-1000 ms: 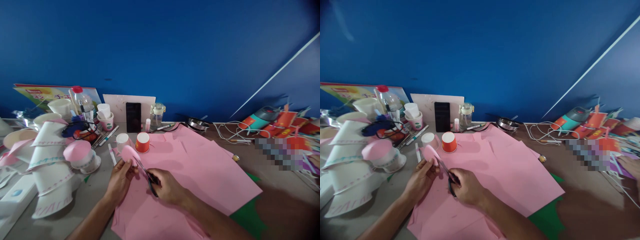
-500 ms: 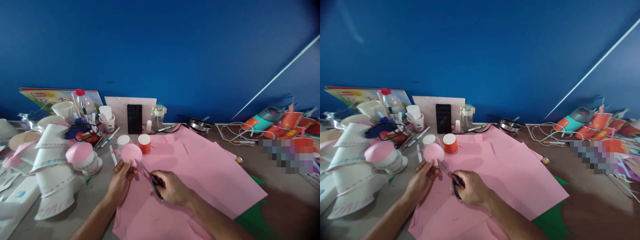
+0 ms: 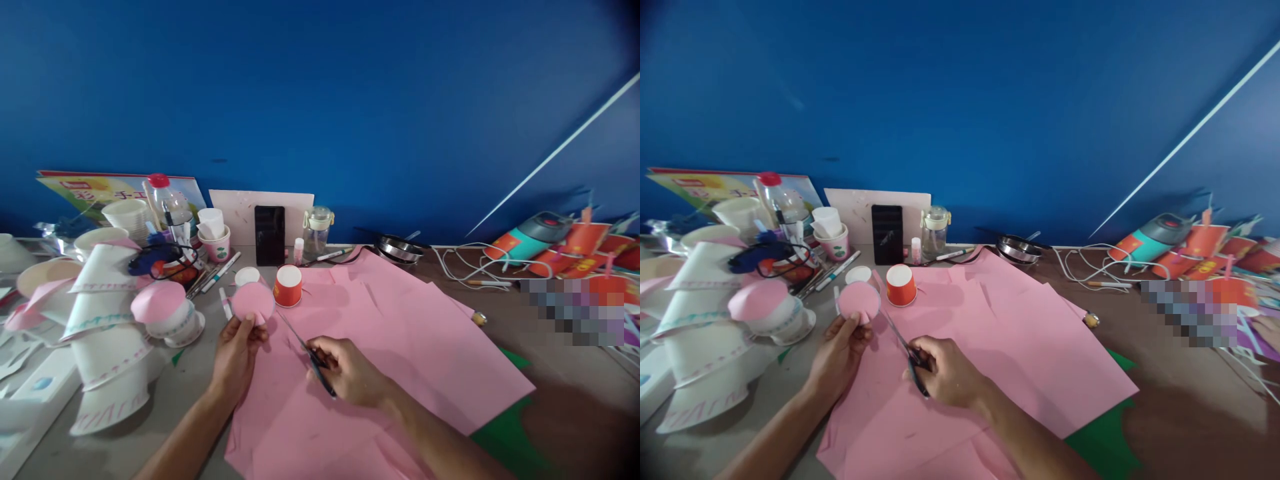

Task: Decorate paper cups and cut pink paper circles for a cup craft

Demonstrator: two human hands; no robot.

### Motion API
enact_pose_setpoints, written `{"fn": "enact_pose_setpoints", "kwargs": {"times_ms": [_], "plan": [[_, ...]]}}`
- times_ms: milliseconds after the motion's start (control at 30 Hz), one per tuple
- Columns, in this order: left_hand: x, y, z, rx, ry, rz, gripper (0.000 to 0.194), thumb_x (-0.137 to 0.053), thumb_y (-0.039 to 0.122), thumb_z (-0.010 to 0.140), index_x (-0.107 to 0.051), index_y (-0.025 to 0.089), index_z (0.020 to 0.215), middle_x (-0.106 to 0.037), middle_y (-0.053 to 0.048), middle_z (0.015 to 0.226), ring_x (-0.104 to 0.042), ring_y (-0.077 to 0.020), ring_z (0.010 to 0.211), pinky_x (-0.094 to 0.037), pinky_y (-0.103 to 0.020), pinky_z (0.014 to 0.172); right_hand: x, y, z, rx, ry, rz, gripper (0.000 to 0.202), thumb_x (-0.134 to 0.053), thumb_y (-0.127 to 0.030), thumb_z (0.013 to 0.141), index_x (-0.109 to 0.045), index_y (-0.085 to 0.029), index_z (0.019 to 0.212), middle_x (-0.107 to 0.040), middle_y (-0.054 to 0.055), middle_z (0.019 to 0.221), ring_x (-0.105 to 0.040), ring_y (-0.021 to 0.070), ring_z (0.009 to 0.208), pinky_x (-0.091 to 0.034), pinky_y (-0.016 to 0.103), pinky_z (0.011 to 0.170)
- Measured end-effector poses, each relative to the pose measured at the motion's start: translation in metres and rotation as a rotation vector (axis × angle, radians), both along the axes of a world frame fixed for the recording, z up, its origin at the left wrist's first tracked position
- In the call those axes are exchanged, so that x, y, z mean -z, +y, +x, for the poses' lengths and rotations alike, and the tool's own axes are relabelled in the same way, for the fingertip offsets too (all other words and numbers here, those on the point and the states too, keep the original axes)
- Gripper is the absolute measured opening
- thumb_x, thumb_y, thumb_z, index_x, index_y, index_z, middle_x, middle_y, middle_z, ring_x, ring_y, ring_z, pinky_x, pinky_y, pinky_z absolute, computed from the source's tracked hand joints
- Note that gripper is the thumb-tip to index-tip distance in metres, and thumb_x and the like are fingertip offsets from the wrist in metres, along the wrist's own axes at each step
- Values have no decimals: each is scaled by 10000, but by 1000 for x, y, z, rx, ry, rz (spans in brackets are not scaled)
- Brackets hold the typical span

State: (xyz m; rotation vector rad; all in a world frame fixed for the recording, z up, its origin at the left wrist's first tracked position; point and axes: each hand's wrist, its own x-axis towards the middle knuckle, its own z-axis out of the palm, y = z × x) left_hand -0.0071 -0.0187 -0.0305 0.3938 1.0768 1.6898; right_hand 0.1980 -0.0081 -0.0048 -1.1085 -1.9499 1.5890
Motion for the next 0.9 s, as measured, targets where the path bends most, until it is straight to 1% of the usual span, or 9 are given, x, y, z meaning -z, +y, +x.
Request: {"fn": "enact_pose_setpoints", "kwargs": {"times_ms": [100, 200, 433, 600, 733, 900], "plan": [[1, -3, 1, 15, 22, -13, 251, -830, 328, 665, -668, 152, 743, -679, 29, 634, -591, -72, 548, -492, -159, 538, -1, -2, -1, -32, 30, -53, 131, -641, -198, 764, -636, -148, 884, -503, -63, 612, -375, 71, 542, -288, 184, 481], [1, -4, 3, 36, 42, -19, 237, -813, 333, 691, -667, 155, 747, -677, 28, 646, -596, -78, 563, -495, -169, 553, 0, -3, -3, -49, 29, -64, 100, -642, -177, 754, -639, -151, 849, -505, -64, 608, -379, 71, 547, -292, 182, 483], [1, -4, 4, 54, 51, -11, 223, -805, 328, 700, -658, 165, 737, -649, 42, 633, -570, -72, 549, -476, -173, 540, 2, -1, -5, -31, 18, -119, 154, -659, -224, 754, -655, -140, 882, -477, -66, 608, -382, 75, 557, -309, 190, 502], [0, -5, 4, 76, 49, -12, 210, -798, 320, 710, -670, 168, 775, -660, 38, 649, -579, -78, 561, -479, -179, 546, 3, -1, -6, -25, 18, -119, 140, -653, -203, 744, -661, -145, 871, -462, -69, 609, -386, 75, 566, -298, 189, 505], [1, -6, 5, 89, 47, -6, 200, -797, 313, 712, -665, 171, 759, -658, 39, 635, -581, -79, 552, -481, -178, 538, 3, -2, -7, -16, 41, -172, 120, -657, -208, 743, -645, -152, 848, -461, -72, 604, -394, 75, 557, -303, 192, 504], [-2, -8, 7, 126, 64, 3, 205, -778, 326, 729, -653, 165, 726, -656, 22, 615, -577, -96, 532, -481, -196, 495, 3, -3, -8, -10, 88, -211, 86, -660, -205, 728, -594, -160, 761, -408, -79, 599, -360, 72, 563, -305, 193, 508]]}}
